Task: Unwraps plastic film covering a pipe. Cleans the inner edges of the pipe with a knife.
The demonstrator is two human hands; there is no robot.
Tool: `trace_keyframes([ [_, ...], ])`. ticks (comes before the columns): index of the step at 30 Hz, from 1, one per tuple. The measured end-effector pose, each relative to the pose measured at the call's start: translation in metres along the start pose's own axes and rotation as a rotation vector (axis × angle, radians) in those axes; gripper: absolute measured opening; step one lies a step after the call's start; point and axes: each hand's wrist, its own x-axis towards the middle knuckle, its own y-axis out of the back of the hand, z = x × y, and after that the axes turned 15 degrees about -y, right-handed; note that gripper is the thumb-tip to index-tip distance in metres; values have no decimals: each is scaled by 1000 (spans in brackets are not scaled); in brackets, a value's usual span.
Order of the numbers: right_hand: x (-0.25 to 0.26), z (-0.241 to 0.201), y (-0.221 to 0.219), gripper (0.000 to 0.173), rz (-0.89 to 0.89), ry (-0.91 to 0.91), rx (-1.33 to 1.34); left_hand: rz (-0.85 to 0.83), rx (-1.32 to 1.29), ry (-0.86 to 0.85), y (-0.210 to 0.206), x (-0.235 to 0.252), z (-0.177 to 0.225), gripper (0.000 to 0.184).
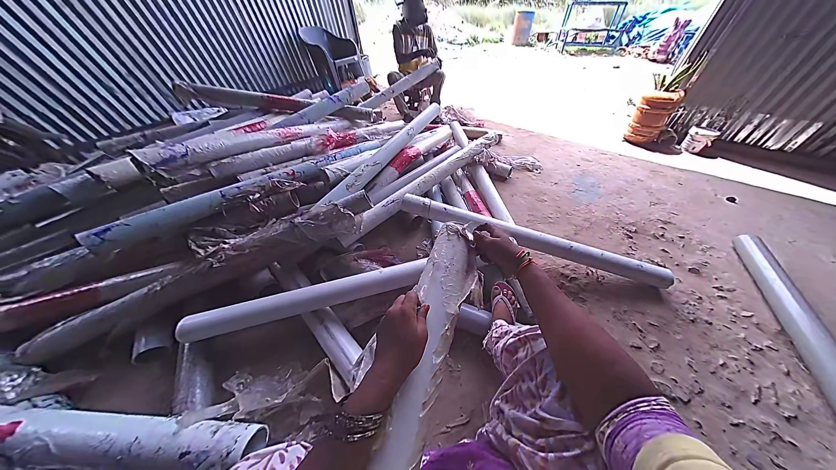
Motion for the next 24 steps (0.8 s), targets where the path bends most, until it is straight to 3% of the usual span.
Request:
trace_keyframes([
  [4, -13, -14, -19, 24, 28, -130, 178, -28, -3, 8, -4, 2, 0, 28],
  [7, -20, -21, -32, 35, 87, -191, 180, -48, -9, 12, -13, 5, -1, 27],
  [10, -12, -12, -29, 45, 82, -166, 19, -87, -47, 47, -16, 10, -6, 27],
  [14, -2, 2, -19, 46, -17, -73, -168, 4, -107, 57, -19, 12, -14, 24],
  [19, -13, 0, -24, 43, -46, -14, -70, 27, -62, 76, -12, 9, -8, 27],
  [24, -11, -15, -43, 43, 119, -53, 57, -68, 24, 66, -13, 5, 8, 30],
])
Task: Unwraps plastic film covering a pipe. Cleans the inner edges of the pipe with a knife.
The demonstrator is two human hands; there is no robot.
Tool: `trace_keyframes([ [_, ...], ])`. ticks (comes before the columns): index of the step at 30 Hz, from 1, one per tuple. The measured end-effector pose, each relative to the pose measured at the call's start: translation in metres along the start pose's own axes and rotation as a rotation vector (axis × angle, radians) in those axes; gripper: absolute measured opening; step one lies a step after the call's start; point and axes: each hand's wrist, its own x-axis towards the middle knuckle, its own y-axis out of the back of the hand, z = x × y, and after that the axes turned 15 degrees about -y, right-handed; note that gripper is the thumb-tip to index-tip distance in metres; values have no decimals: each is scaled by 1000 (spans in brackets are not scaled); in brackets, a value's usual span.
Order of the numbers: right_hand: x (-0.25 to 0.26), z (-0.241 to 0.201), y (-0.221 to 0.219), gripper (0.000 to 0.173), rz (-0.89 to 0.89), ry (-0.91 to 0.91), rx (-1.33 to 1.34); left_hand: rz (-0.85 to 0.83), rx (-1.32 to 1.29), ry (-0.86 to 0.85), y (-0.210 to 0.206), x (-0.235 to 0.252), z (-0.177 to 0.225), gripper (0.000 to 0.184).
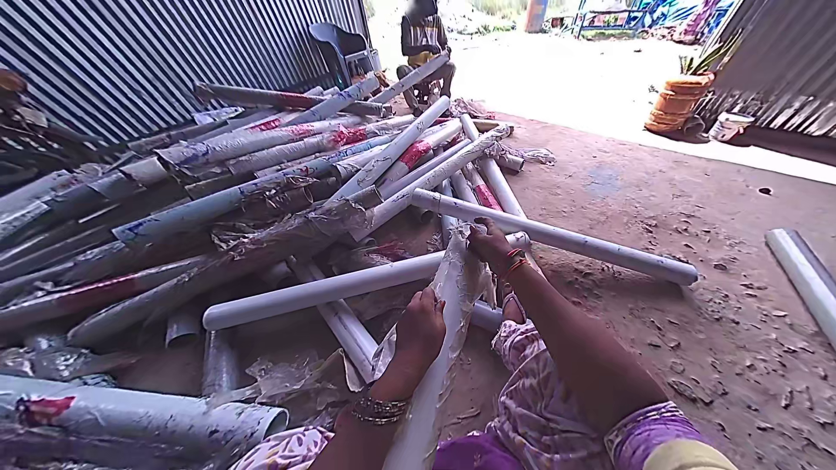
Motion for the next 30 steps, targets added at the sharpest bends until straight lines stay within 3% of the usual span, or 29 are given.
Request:
trace_keyframes([
  [4, -5, -13, -4, 44, 61, -57, 28, -95, 44, -3, -9, 0, 4, 33],
  [9, -11, -17, 5, 49, 82, 38, -870, -93, -6, 8, -18, 6, -6, 31],
  [12, -27, -16, 18, 47, 112, 103, -1042, -44, -59, 17, -21, 10, -18, 29],
  [15, -52, -17, 29, 45, 39, 148, -971, -24, -84, 30, -20, 15, -22, 28],
  [18, -76, -13, 30, 42, 114, 149, -934, -21, -109, 49, -17, 17, -25, 29],
  [22, -57, -4, 44, 36, 207, 90, -834, 15, -136, 59, -15, 15, -29, 28],
  [25, -32, 8, 51, 36, 168, 45, -749, 50, -155, 45, -13, 13, -31, 26],
  [30, -34, 9, 43, 35, 147, 66, -670, 64, -162, 52, -5, 9, -29, 27],
])
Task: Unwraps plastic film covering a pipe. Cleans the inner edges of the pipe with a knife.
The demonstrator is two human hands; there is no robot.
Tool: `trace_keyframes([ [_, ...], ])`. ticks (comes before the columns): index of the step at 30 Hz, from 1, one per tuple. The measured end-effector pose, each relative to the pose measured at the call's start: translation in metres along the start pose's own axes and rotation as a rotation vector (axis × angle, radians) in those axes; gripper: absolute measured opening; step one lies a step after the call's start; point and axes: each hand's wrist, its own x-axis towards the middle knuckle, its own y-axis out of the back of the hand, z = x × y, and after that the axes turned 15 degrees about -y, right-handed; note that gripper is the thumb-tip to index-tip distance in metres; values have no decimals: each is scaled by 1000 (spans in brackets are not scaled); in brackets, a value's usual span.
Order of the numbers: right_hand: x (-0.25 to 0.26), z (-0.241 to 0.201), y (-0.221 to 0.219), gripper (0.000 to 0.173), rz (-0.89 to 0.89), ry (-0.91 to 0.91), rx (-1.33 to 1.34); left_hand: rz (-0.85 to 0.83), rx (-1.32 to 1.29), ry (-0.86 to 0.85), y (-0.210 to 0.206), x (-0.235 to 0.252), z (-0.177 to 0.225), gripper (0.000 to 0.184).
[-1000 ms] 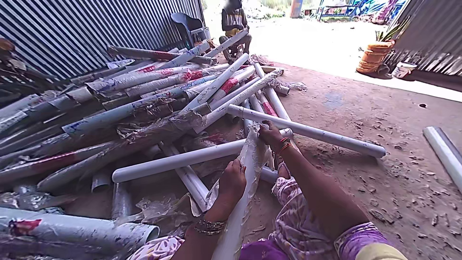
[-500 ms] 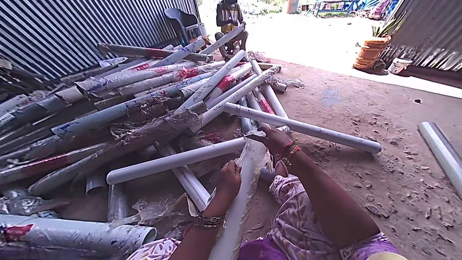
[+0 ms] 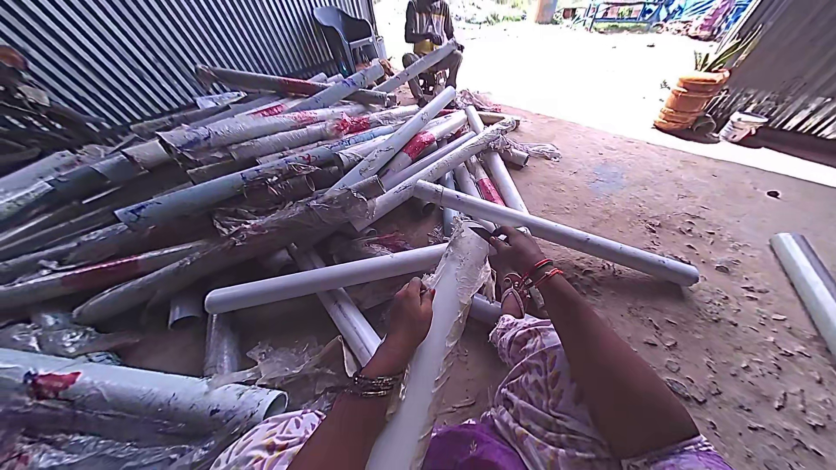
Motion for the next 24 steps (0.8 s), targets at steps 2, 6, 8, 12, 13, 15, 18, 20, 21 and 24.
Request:
trace_keyframes([
  [2, -1, -2, -4, 37, -16, -18, 29, 15, 9, -14, 2, -3, 1, 27],
  [6, -1, -7, -8, 35, -37, -8, 20, 28, 4, -31, 4, -7, 3, 27],
  [8, -6, -13, -10, 36, -39, -10, -32, 31, 3, -46, 4, -8, 3, 30],
  [12, -13, -26, -17, 35, -36, 65, -101, 21, 27, -94, 0, -11, 10, 36],
  [13, -13, -28, -20, 36, -28, 101, -127, 4, 40, -97, -1, -12, 12, 35],
  [15, -10, -28, -22, 36, -16, 180, -227, -14, 48, -83, -2, -10, 11, 35],
  [18, -6, -23, -14, 37, -1, 282, -398, -9, 12, -39, -2, -6, 2, 34],
  [20, -11, -15, -5, 36, 96, 391, -358, -6, -16, -19, -2, -5, -4, 35],
  [21, -13, -10, -2, 33, 171, 450, -291, -6, -24, -13, 0, -4, -5, 35],
  [24, -20, -1, -4, 28, 354, 598, -9, -16, -30, 0, 5, -3, -5, 36],
])
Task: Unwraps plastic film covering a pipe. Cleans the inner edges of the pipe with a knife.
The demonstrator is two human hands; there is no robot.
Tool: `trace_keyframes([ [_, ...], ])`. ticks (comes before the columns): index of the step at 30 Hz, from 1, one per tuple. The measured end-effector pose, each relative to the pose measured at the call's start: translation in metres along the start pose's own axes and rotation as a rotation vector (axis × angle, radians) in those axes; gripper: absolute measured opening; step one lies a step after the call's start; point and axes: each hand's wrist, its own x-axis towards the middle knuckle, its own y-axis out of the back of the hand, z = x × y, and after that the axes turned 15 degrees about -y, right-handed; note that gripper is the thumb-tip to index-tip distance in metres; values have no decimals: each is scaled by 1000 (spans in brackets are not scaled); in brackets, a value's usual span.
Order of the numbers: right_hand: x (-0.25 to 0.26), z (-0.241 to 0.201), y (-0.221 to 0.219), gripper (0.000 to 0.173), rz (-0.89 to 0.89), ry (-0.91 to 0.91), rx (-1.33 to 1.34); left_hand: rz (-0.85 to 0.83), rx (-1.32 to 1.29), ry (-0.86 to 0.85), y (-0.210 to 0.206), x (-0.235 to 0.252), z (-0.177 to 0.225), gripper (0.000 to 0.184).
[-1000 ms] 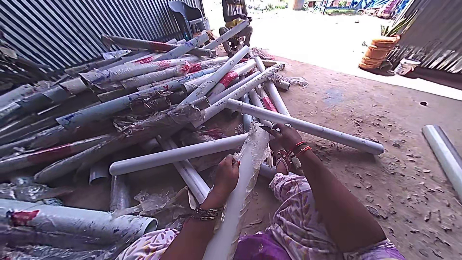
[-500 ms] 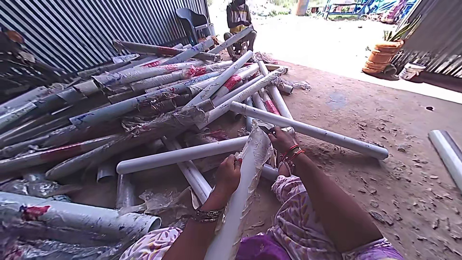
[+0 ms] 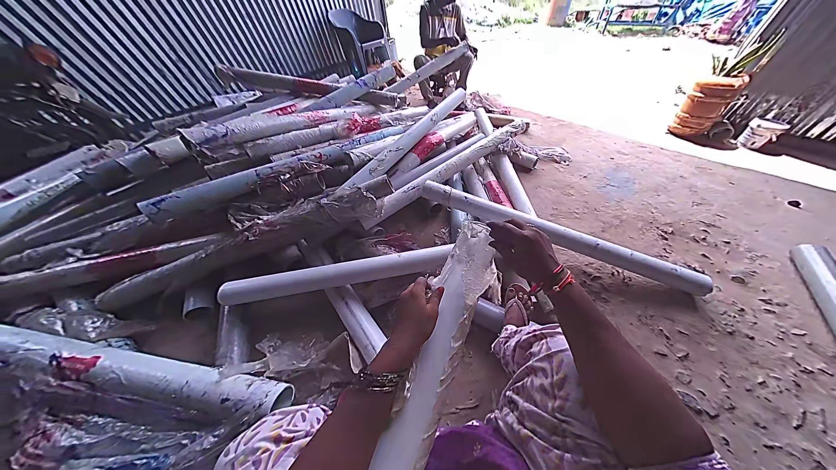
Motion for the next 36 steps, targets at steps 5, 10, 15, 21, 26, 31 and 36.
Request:
trace_keyframes([
  [5, 2, 1, 5, 35, -318, -187, -33, -20, 3, 31, 2, 3, -2, 35],
  [10, -2, -2, -5, 36, -528, -178, -101, -68, 25, 66, 0, 6, -1, 37],
  [15, -13, -16, -24, 42, -559, -221, -319, -87, 46, 61, 1, 5, 1, 35],
  [21, -8, -21, -40, 46, -510, -198, -471, -81, 77, 57, 1, 4, 2, 33],
  [26, 3, -12, -57, 51, -509, -196, -563, -95, 93, 74, -2, 4, -1, 32],
  [31, 16, 7, -57, 40, -405, -383, -280, -70, 39, 86, 5, 1, -2, 31],
  [36, -4, -7, -41, 41, -398, -230, -29, -31, 1, 75, 11, 3, -3, 31],
])
